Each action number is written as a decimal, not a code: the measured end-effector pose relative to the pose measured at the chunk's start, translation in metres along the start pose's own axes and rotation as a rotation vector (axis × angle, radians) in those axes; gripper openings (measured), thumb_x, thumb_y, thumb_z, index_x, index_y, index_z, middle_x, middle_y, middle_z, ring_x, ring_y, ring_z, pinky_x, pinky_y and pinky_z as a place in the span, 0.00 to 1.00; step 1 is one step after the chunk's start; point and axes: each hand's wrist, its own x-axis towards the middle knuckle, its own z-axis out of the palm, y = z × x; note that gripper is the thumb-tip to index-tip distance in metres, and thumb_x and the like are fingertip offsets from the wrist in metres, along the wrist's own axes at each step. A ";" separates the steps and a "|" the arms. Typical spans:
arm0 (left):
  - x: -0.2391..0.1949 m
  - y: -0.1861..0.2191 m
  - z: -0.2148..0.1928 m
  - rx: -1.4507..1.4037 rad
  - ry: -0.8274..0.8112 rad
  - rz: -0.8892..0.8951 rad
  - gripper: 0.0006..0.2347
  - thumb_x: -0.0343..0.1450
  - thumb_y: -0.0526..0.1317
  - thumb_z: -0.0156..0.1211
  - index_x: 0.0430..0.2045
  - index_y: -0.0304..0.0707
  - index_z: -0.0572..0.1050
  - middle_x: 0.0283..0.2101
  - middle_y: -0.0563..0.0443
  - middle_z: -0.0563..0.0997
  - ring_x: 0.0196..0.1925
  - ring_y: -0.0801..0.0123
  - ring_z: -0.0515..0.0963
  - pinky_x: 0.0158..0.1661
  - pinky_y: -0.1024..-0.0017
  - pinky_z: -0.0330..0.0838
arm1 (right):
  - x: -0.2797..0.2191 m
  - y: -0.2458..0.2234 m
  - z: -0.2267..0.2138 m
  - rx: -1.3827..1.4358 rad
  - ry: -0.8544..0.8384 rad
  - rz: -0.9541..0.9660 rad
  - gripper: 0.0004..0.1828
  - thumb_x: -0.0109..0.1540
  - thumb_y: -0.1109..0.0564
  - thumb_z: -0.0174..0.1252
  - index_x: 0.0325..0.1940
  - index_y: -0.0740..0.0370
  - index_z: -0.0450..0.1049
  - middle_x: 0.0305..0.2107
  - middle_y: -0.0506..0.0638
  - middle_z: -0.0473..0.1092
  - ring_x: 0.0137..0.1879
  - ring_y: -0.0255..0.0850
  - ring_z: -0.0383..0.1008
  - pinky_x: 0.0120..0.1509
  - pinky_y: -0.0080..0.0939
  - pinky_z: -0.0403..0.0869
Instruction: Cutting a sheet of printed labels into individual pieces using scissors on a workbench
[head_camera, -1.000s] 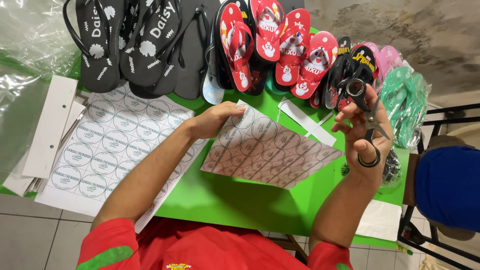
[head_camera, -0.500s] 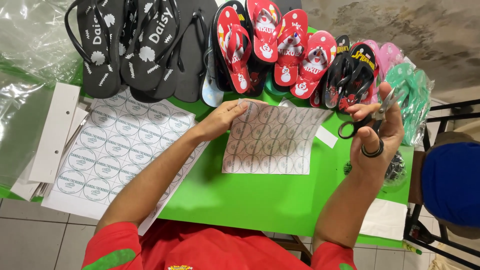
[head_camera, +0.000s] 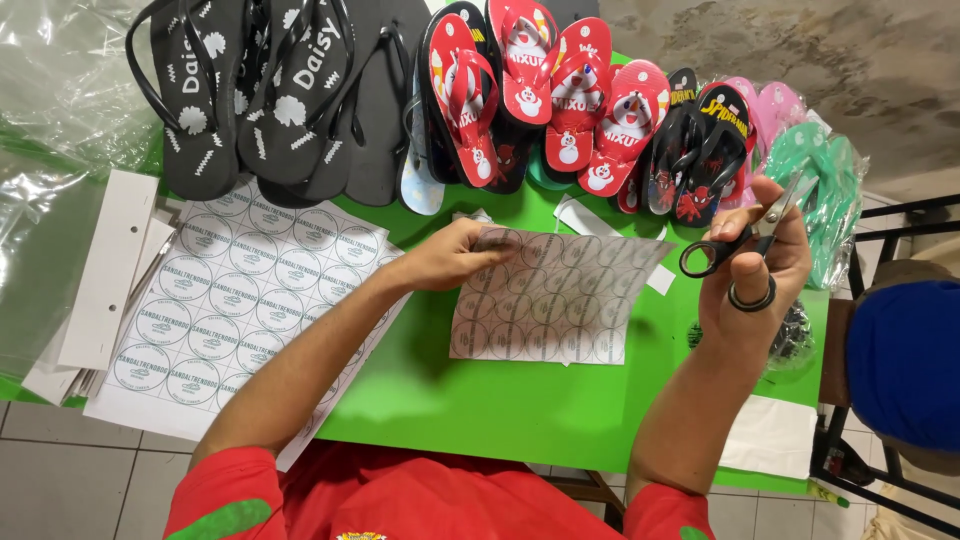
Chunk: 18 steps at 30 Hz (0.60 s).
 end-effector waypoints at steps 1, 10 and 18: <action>0.001 -0.005 -0.001 0.001 -0.001 0.001 0.17 0.76 0.49 0.53 0.18 0.49 0.59 0.22 0.66 0.56 0.23 0.80 0.54 0.26 0.76 0.50 | -0.001 0.000 -0.001 0.000 0.001 -0.001 0.46 0.54 0.31 0.74 0.66 0.59 0.69 0.34 0.40 0.68 0.42 0.30 0.67 0.50 0.28 0.64; -0.001 0.016 0.001 -0.191 0.799 0.407 0.18 0.79 0.47 0.46 0.56 0.30 0.71 0.54 0.45 0.78 0.59 0.61 0.76 0.57 0.69 0.74 | -0.005 0.000 0.000 0.075 -0.020 0.063 0.38 0.54 0.40 0.75 0.61 0.57 0.69 0.37 0.44 0.68 0.44 0.33 0.68 0.54 0.30 0.67; 0.002 -0.015 0.011 -0.095 1.153 0.389 0.13 0.82 0.42 0.38 0.51 0.36 0.69 0.41 0.52 0.75 0.44 0.76 0.71 0.56 0.65 0.67 | -0.008 0.025 0.031 -0.177 -0.502 0.347 0.45 0.50 0.38 0.72 0.62 0.66 0.68 0.63 0.62 0.66 0.66 0.49 0.67 0.62 0.45 0.70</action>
